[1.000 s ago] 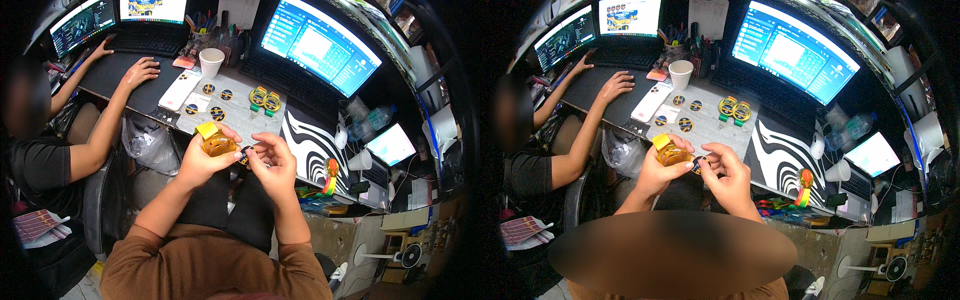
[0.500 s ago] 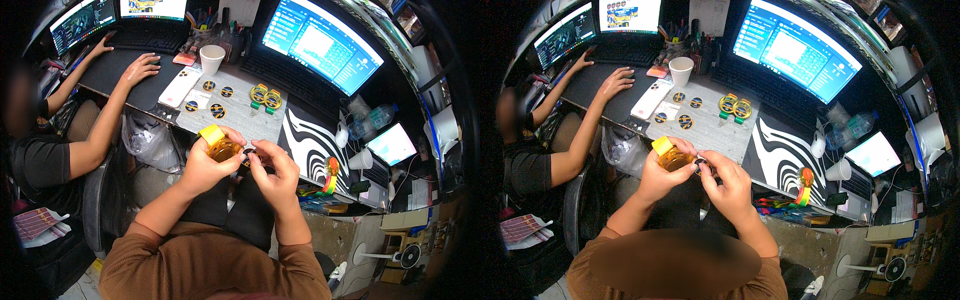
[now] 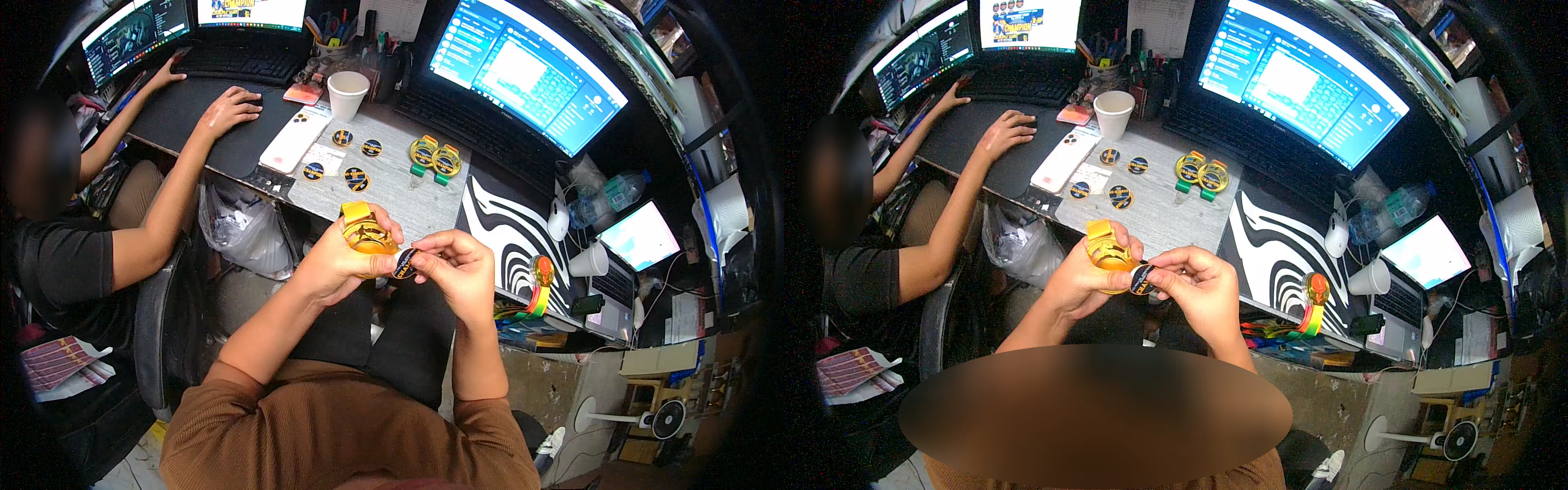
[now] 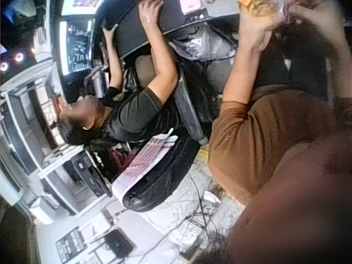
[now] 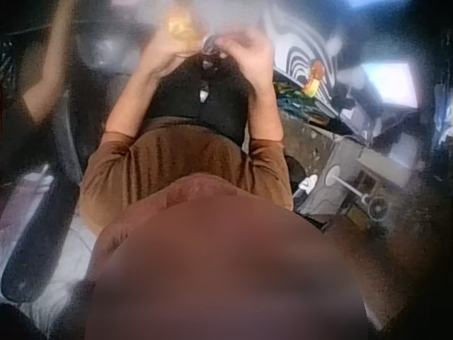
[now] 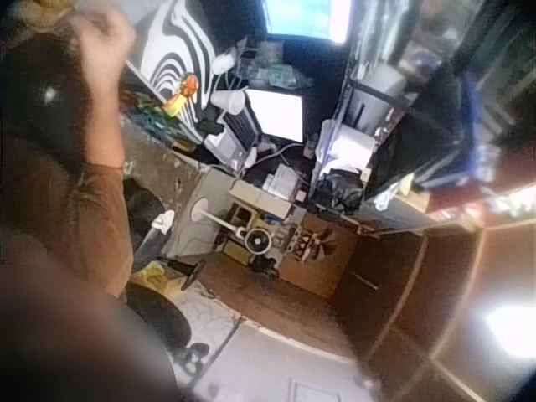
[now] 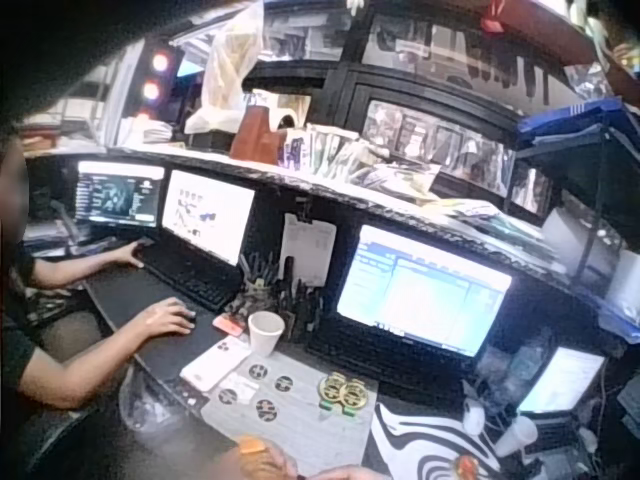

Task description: The person repeatedly picks up a gold medal and a small circular sticker, places the sticker on the medal face, and sets the finished medal on the desk. The process is repeated several times with identical medals and stickers.

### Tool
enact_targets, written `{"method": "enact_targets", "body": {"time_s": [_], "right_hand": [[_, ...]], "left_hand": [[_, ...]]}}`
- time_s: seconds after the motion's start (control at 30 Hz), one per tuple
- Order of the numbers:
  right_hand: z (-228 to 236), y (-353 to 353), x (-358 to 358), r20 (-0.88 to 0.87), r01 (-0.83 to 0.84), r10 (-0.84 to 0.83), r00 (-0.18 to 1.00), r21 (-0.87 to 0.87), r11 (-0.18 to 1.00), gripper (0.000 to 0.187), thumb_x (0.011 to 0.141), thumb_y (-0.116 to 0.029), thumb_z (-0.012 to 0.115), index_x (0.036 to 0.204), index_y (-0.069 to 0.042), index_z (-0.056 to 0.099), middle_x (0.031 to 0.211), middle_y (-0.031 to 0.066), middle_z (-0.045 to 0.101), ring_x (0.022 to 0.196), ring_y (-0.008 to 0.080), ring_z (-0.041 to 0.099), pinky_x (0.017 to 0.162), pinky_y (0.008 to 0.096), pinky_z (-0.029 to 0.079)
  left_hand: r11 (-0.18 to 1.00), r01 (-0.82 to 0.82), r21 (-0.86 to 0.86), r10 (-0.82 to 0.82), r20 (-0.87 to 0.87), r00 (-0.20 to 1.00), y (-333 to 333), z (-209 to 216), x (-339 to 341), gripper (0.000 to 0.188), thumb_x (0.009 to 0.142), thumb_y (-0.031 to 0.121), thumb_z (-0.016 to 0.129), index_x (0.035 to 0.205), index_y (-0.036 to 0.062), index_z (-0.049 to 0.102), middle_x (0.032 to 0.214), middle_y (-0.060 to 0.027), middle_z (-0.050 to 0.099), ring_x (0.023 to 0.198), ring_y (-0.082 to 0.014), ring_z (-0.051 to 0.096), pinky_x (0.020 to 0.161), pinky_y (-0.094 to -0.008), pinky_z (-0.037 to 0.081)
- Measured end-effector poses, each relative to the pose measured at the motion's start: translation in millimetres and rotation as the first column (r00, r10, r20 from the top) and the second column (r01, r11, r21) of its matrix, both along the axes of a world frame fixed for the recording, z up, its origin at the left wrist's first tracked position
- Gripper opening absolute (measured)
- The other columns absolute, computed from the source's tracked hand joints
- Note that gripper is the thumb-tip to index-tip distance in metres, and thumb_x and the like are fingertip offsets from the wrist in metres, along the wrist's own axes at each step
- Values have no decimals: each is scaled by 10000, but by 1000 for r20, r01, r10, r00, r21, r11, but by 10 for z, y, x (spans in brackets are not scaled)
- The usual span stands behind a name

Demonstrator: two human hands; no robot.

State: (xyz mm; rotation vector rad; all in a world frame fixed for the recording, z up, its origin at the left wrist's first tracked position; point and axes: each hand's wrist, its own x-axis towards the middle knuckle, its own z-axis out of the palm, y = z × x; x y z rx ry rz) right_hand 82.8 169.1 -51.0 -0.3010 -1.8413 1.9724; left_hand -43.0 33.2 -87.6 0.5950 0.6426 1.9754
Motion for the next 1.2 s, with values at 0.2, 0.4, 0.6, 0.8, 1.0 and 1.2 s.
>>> {"method": "enact_targets", "body": {"time_s": [0.2, 0.4, 0.6, 0.8, 1.0, 1.2], "right_hand": [[-130, 42, -41, -46, -39, 36, 998, -63, 997, 170, 808, 25, 710, 964, 47, 647, 864, 94, 675, 691, 98, 626, 604, 206, 518], [-201, 76, -63, -48, -49, 45, 998, -81, 996, 214, 802, 40, 709, 999, 49, 625, 842, 79, 643, 700, 95, 615, 596, 201, 518], [-265, 82, -68, -52, -28, 23, 998, -100, 995, 227, 794, 54, 708, 1001, 43, 615, 832, 72, 634, 694, 95, 611, 589, 203, 519], [-303, 79, -64, -66, -24, 16, 998, -119, 993, 244, 788, 64, 707, 1007, 43, 601, 835, 76, 630, 697, 101, 615, 587, 211, 532], [-312, 55, -50, -109, -15, 2, 994, -120, 993, 264, 792, 66, 704, 1028, 47, 587, 845, 81, 617, 715, 107, 614, 581, 216, 542], [-339, -90, -107, -221, 41, -60, 974, -90, 995, 283, 799, 70, 693, 1057, 48, 580, 864, 81, 599, 709, 112, 606, 588, 223, 545]], "left_hand": [[965, 254, -66, -240, 167, 956, 30, -162, -25, 476, 729, 109, 809, 1091, 106, 500, 1078, -113, 611, 969, -302, 630, 729, -371, 559], [930, 363, -52, -332, 307, 892, 19, -210, -29, 374, 795, 99, 748, 1072, 165, 506, 1083, -109, 613, 984, -305, 628, 701, -364, 518], [908, 404, -114, -315, 450, 835, -9, -185, -29, 260, 836, 51, 682, 1018, 154, 527, 926, -72, 615, 853, -252, 622, 683, -360, 491], [920, 348, -179, -260, 383, 886, -7, -160, 0, 208, 845, 52, 678, 978, 134, 539, 902, -77, 617, 772, -222, 627, 631, -345, 513], [937, 276, -212, -206, 303, 931, -35, -210, -52, 204, 834, 80, 668, 979, 114, 530, 937, -105, 620, 767, -223, 622, 578, -336, 493], [929, 350, -123, -271, 419, 867, 56, -339, 11, 190, 850, 59, 601, 1021, 100, 530, 937, -125, 630, 766, -245, 642, 614, -347, 546]]}}
